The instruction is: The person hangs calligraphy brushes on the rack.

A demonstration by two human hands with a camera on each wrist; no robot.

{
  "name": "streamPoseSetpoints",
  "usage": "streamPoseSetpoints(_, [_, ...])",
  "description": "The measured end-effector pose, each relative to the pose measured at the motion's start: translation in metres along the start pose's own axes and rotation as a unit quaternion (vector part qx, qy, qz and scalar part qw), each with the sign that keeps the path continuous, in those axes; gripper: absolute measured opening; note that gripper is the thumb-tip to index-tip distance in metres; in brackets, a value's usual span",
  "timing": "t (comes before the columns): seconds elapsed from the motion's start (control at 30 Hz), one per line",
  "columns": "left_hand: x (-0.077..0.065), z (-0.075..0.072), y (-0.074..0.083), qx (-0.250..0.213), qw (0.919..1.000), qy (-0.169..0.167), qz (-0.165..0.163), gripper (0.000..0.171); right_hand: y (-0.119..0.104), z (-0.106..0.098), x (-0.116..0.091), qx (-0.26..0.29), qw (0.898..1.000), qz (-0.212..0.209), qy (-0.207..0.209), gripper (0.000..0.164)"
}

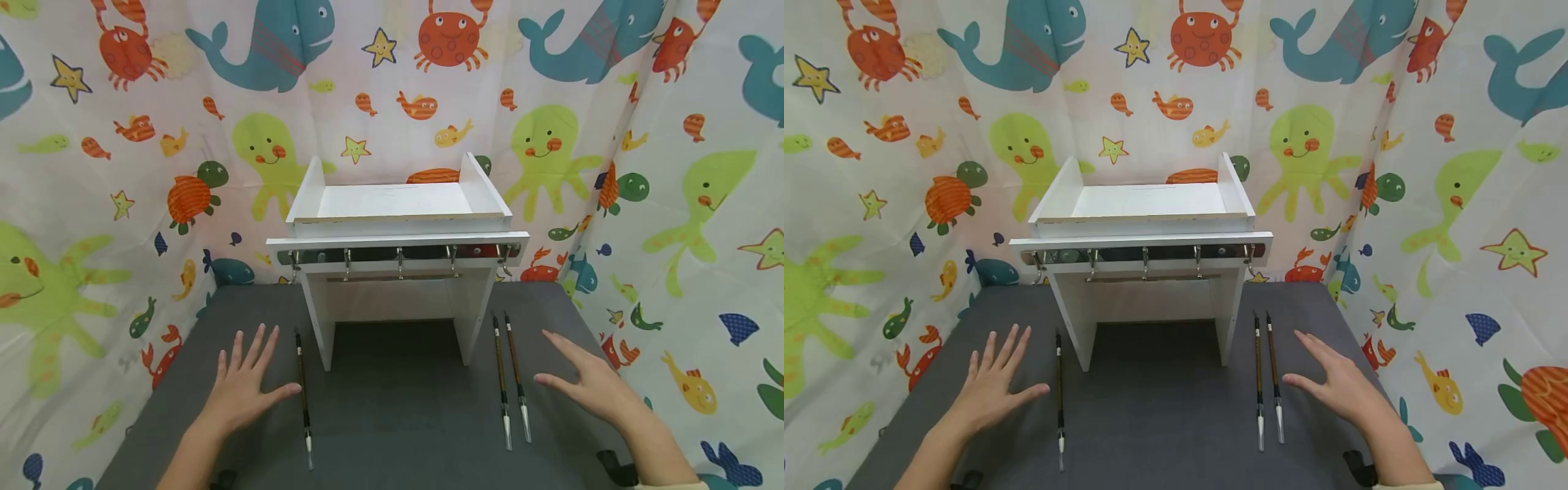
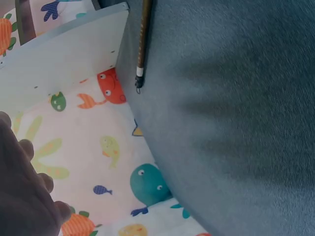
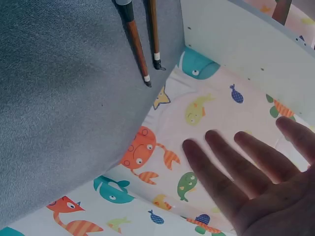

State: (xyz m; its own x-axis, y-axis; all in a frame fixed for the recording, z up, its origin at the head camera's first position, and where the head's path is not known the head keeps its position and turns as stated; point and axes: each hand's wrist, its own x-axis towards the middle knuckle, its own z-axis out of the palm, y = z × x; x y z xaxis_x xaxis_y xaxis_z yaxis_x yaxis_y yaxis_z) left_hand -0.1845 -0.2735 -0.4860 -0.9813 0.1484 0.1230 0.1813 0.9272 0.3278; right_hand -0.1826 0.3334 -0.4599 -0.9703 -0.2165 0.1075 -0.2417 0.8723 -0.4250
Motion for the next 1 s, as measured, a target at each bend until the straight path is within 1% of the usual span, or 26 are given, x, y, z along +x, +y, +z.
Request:
streamPoseSetpoints(0.13, [0.002, 0.004, -0.001, -0.015, 0.9999, -0.006, -0.002, 0.108, 0.002, 0.004, 0.001, 0.021, 0.999, -0.018, 0.028, 0.087])
streamPoseSetpoints(0.2, [0.005, 0.005, -0.001, -0.031, 0.9995, -0.005, 0.000, 0.107, 0.003, 0.006, 0.003, 0.030, 0.999, -0.020, 0.032, 0.087])
streamPoseSetpoints(0.27, [0.007, 0.006, -0.001, -0.060, 0.9982, -0.005, 0.003, 0.106, 0.004, 0.008, 0.004, 0.037, 0.998, -0.021, 0.038, 0.087])
streamPoseSetpoints(0.43, [0.017, 0.011, 0.002, -0.147, 0.9890, -0.010, 0.013, 0.105, 0.009, 0.013, 0.008, 0.036, 0.996, -0.035, 0.067, 0.085])
streamPoseSetpoints(0.57, [0.023, 0.016, 0.006, -0.184, 0.9825, -0.010, 0.024, 0.103, 0.012, 0.018, 0.010, 0.045, 0.994, -0.045, 0.085, 0.081])
streamPoseSetpoints(0.67, [0.028, 0.021, 0.009, -0.210, 0.9772, -0.013, 0.030, 0.100, 0.015, 0.021, 0.012, 0.061, 0.994, -0.040, 0.085, 0.080])
streamPoseSetpoints(0.73, [0.031, 0.023, 0.011, -0.229, 0.9727, -0.017, 0.030, 0.098, 0.017, 0.024, 0.014, 0.073, 0.993, -0.033, 0.084, 0.080])
streamPoseSetpoints(0.8, [0.035, 0.025, 0.013, -0.257, 0.9657, -0.021, 0.033, 0.097, 0.019, 0.027, 0.015, 0.088, 0.992, -0.025, 0.081, 0.081])
streamPoseSetpoints(0.9, [0.041, 0.027, 0.016, -0.299, 0.9530, -0.026, 0.040, 0.094, 0.020, 0.031, 0.017, 0.113, 0.991, -0.013, 0.074, 0.081])
streamPoseSetpoints(0.97, [0.045, 0.028, 0.018, -0.331, 0.9419, -0.028, 0.049, 0.092, 0.021, 0.033, 0.017, 0.126, 0.990, -0.006, 0.068, 0.082])
streamPoseSetpoints(1.0, [0.047, 0.028, 0.020, -0.343, 0.9376, -0.031, 0.051, 0.090, 0.021, 0.034, 0.017, 0.129, 0.990, -0.001, 0.065, 0.082])
